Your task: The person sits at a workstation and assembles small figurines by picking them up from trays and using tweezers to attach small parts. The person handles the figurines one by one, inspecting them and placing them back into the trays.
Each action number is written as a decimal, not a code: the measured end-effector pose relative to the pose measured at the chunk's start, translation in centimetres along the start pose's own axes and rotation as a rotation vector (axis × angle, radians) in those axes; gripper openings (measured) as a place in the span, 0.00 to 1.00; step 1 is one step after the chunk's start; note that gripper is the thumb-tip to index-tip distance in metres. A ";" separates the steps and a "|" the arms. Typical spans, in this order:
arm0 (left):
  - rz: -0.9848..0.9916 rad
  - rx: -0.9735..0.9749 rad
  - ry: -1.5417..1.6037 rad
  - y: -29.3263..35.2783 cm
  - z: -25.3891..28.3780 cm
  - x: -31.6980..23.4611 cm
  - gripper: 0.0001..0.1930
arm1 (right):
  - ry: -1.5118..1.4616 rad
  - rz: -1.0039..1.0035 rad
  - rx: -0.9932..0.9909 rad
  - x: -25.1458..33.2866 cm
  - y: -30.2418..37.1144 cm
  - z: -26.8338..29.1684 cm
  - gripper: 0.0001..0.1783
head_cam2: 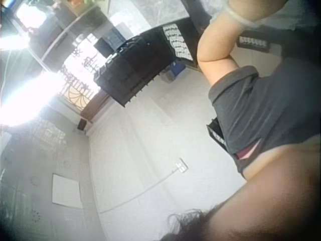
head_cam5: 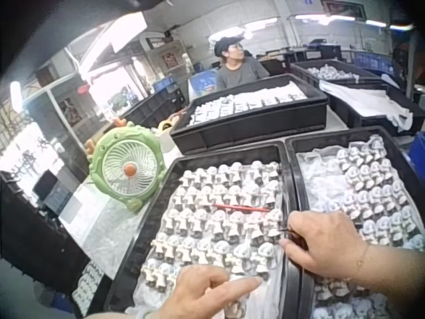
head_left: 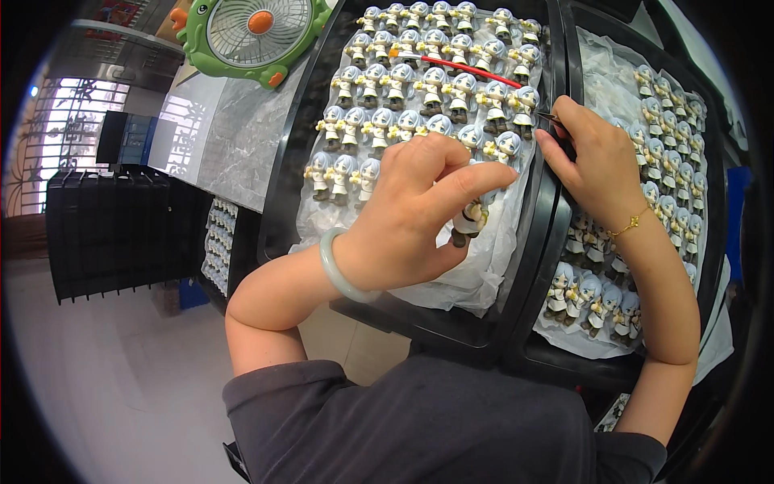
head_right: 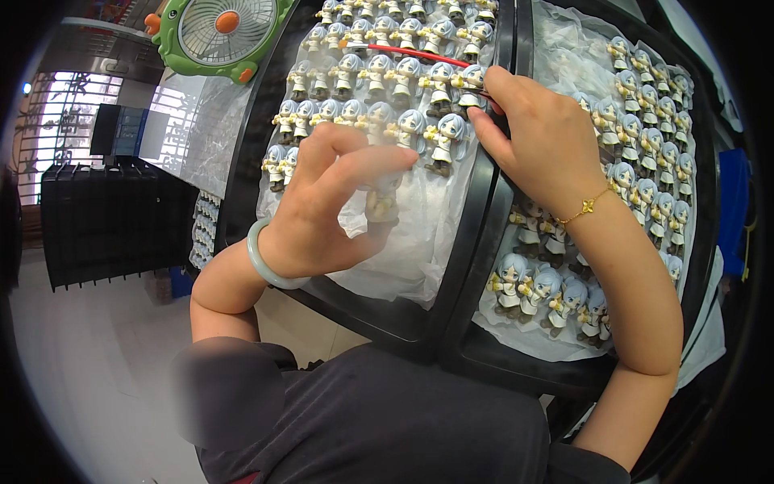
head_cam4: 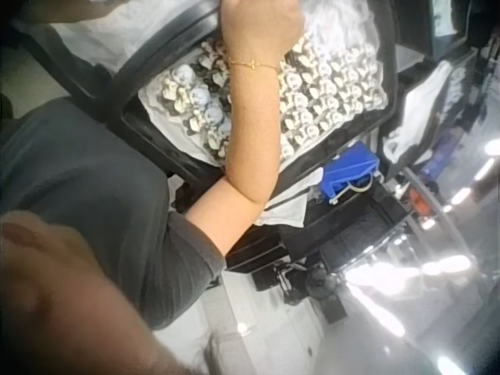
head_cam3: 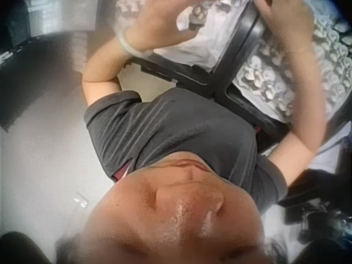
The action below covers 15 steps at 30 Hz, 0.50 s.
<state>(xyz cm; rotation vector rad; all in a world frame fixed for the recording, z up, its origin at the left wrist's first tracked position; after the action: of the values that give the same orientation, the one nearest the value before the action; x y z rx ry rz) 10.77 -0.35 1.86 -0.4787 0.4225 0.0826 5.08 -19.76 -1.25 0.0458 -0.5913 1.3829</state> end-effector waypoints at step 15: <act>0.062 -0.144 0.456 -7.5 -0.4 -2.3 0.43 | -1.001 -0.267 0.206 0.3 2.4 8.8 0.23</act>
<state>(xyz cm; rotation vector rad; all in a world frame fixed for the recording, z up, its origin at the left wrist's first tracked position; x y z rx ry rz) 9.81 -7.13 5.70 -0.6282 0.8827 0.0634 -0.34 -22.21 5.71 0.9910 -1.2064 1.0891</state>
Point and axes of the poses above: each hand's wrist, its own y-axis away from the middle knuckle, its own z-axis out of the back of the hand, x = y × z, the point moved 3 cm from there along -y, towards the middle knuckle, and after that the axes turned 4 degrees about -z, right-handed, at the moved point
